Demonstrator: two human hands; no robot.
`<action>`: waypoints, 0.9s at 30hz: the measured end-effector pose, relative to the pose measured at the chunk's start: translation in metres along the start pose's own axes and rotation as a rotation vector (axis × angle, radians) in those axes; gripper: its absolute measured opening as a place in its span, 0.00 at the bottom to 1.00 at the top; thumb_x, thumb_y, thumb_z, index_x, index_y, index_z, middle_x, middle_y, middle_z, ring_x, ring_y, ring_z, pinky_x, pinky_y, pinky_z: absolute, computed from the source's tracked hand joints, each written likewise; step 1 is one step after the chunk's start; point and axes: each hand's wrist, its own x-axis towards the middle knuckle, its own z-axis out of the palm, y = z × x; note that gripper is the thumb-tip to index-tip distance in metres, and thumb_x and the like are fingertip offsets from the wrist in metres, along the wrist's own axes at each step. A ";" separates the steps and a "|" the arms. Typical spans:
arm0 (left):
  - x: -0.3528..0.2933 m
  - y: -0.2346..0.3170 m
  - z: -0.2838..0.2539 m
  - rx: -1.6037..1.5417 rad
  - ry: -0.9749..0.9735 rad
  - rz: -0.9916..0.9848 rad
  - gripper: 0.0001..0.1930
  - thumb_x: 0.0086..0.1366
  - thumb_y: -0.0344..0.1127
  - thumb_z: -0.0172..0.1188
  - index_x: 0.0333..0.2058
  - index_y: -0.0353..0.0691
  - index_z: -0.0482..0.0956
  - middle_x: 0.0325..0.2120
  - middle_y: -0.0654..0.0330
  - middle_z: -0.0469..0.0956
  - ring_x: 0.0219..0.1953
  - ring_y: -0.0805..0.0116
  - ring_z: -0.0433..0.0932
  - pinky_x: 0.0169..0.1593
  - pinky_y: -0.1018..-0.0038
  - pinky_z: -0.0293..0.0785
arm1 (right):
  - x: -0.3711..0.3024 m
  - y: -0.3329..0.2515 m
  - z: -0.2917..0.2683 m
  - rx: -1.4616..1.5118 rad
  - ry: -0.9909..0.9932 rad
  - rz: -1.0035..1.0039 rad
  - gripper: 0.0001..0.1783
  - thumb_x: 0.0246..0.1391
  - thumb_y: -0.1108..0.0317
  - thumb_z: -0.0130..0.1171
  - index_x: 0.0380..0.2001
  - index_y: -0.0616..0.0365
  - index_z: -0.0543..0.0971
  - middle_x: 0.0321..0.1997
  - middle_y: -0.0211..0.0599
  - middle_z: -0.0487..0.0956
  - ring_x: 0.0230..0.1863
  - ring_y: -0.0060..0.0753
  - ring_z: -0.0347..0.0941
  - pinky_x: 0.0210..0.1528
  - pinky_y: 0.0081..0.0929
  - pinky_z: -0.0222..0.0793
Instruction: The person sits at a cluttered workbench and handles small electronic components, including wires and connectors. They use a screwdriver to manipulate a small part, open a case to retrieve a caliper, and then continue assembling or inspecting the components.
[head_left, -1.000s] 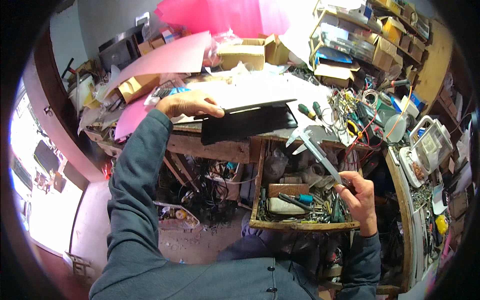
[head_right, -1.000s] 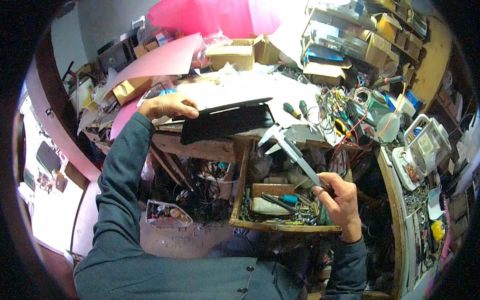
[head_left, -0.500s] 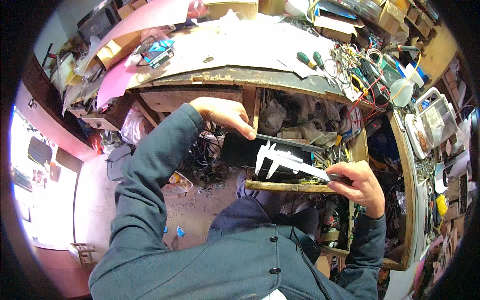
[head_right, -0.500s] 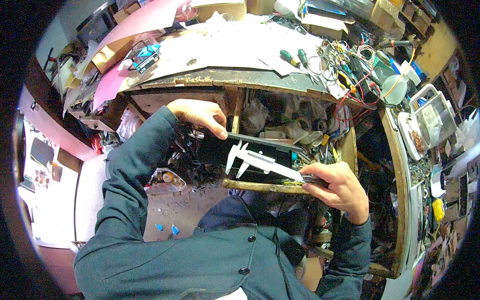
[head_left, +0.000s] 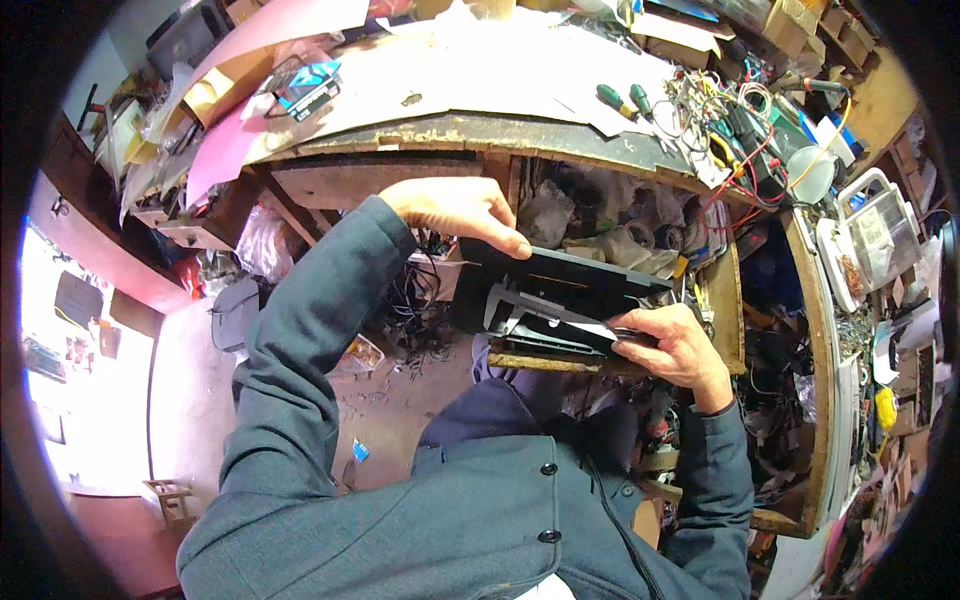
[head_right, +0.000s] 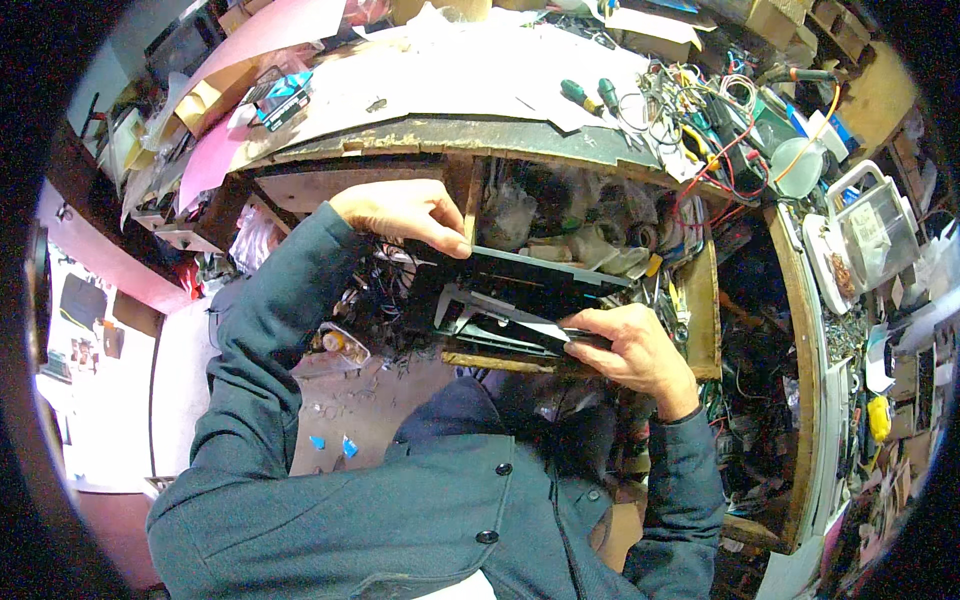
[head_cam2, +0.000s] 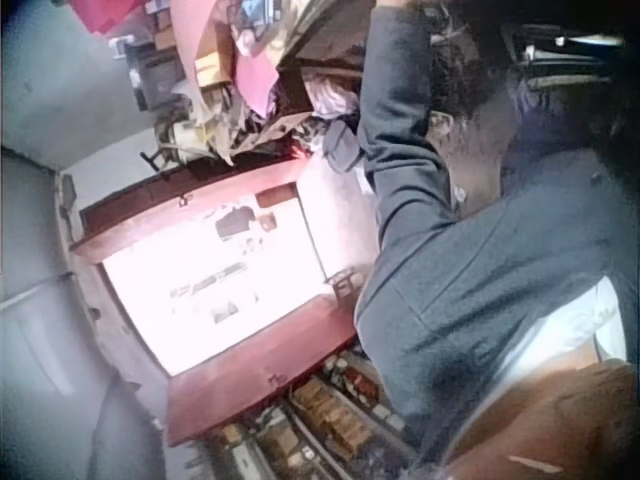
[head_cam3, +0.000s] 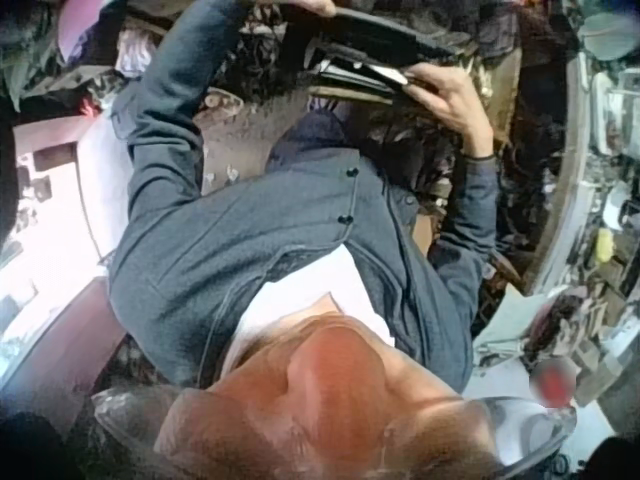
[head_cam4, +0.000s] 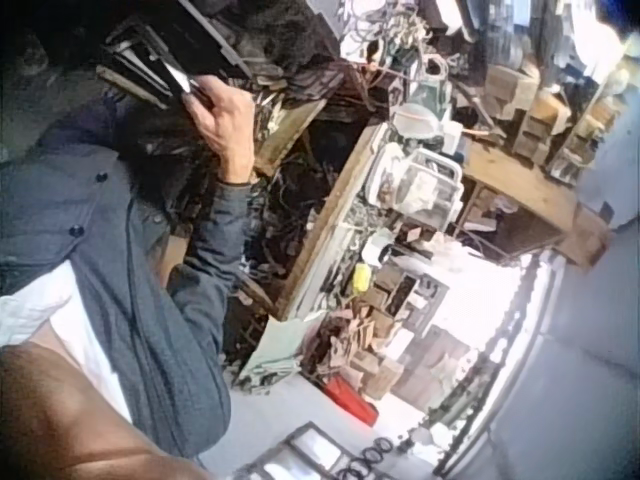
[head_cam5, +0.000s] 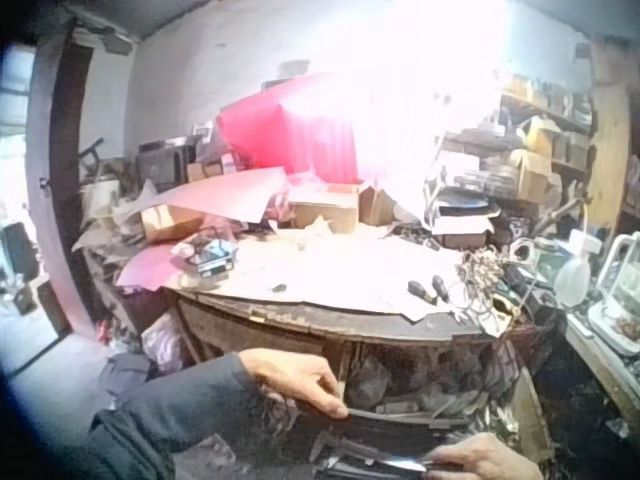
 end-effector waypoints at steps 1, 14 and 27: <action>-0.004 0.004 0.002 -0.032 0.053 0.008 0.25 0.60 0.55 0.69 0.38 0.35 0.88 0.29 0.61 0.85 0.35 0.73 0.78 0.44 0.71 0.74 | 0.000 0.001 0.001 0.012 0.002 0.002 0.13 0.52 0.64 0.67 0.41 0.56 0.84 0.31 0.44 0.83 0.33 0.49 0.81 0.35 0.35 0.75; 0.020 -0.046 0.053 -0.142 0.933 0.315 0.30 0.63 0.53 0.69 0.13 0.36 0.71 0.10 0.67 0.54 0.17 0.80 0.52 0.20 0.72 0.49 | 0.031 -0.010 0.001 -0.266 -0.002 -0.083 0.14 0.51 0.61 0.68 0.42 0.48 0.84 0.28 0.36 0.80 0.31 0.44 0.78 0.32 0.37 0.72; 0.025 -0.051 0.050 -0.286 0.777 0.255 0.30 0.69 0.54 0.63 0.15 0.39 0.68 0.15 0.76 0.56 0.22 0.83 0.53 0.23 0.74 0.48 | 0.041 -0.007 0.002 -0.238 0.107 -0.076 0.10 0.48 0.63 0.70 0.34 0.50 0.84 0.27 0.35 0.79 0.31 0.42 0.77 0.32 0.37 0.72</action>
